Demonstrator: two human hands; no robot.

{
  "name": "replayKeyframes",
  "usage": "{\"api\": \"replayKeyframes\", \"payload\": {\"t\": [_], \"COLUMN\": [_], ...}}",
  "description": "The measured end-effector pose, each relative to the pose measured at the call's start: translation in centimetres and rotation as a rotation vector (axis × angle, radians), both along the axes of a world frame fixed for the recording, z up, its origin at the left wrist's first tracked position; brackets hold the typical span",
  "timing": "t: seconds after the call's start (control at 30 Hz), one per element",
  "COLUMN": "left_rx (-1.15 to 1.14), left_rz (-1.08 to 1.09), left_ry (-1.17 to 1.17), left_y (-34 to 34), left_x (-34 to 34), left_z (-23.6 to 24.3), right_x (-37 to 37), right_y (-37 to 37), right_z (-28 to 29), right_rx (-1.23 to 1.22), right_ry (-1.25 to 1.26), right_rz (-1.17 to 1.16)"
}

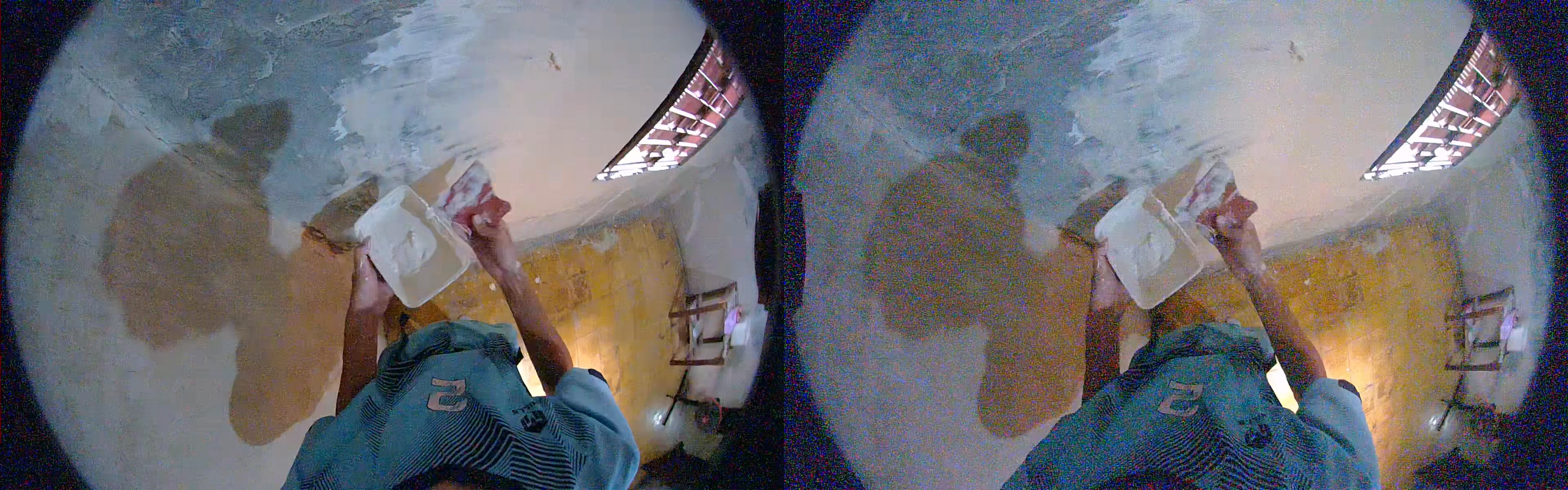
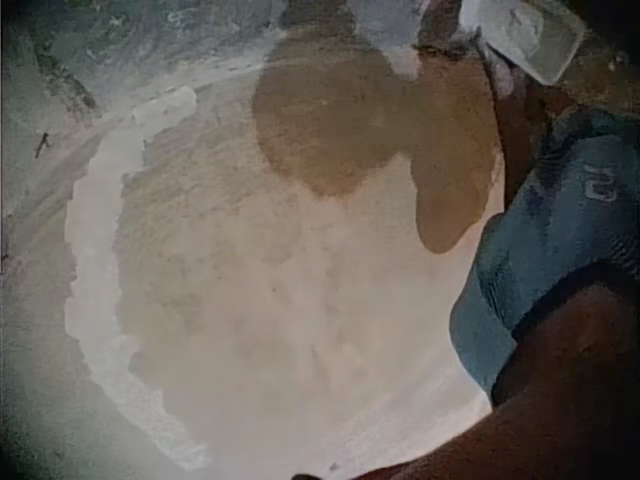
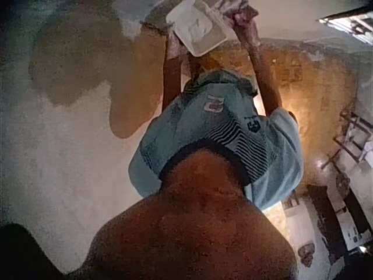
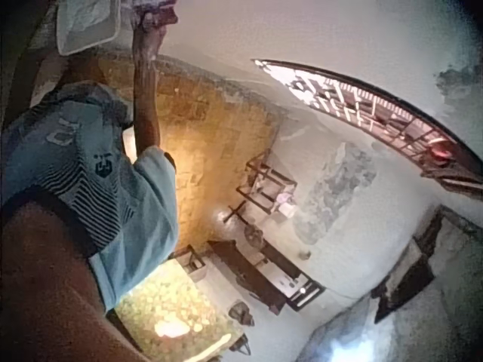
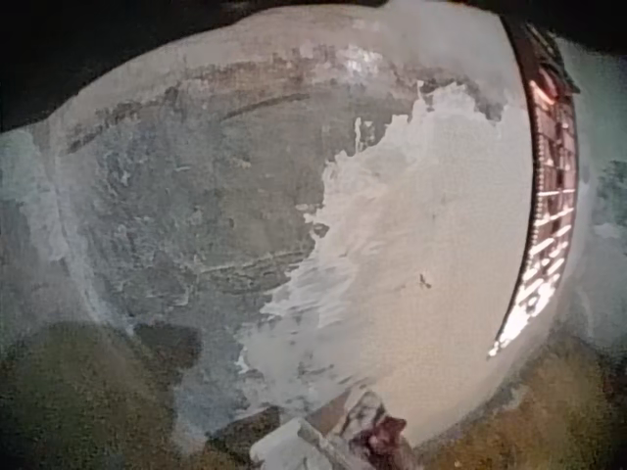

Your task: The person applies putty from a plastic container to a damaged wall surface using a putty knife.

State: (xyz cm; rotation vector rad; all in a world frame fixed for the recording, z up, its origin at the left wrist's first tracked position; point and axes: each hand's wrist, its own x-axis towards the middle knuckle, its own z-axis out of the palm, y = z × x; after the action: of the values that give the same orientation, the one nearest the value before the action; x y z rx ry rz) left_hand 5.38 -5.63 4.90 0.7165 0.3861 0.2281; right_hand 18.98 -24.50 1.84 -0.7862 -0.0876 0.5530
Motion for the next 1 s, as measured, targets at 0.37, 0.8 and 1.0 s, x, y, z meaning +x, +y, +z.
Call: {"api": "replayKeyframes", "payload": {"t": [0.37, 0.8, 1.0], "left_rx": [-0.042, 0.009, 0.124], "left_rz": [-0.016, -0.024, -0.109], "left_ry": [-0.002, 0.123, 0.080], "left_y": [0.5, 0.6, 0.6], "left_x": [0.4, 0.4, -0.2], "left_z": [-0.3, -0.8, 1.6], "right_x": [-3.1, 4.8, 5.6], "right_y": [-2.7, -2.8, -1.3], "right_z": [8.3, 5.6, 11.6], "right_rx": [-0.693, -0.529, -0.500], "right_ry": [-1.372, -0.454, -0.321], "right_rz": [0.031, -0.061, 0.282]}}
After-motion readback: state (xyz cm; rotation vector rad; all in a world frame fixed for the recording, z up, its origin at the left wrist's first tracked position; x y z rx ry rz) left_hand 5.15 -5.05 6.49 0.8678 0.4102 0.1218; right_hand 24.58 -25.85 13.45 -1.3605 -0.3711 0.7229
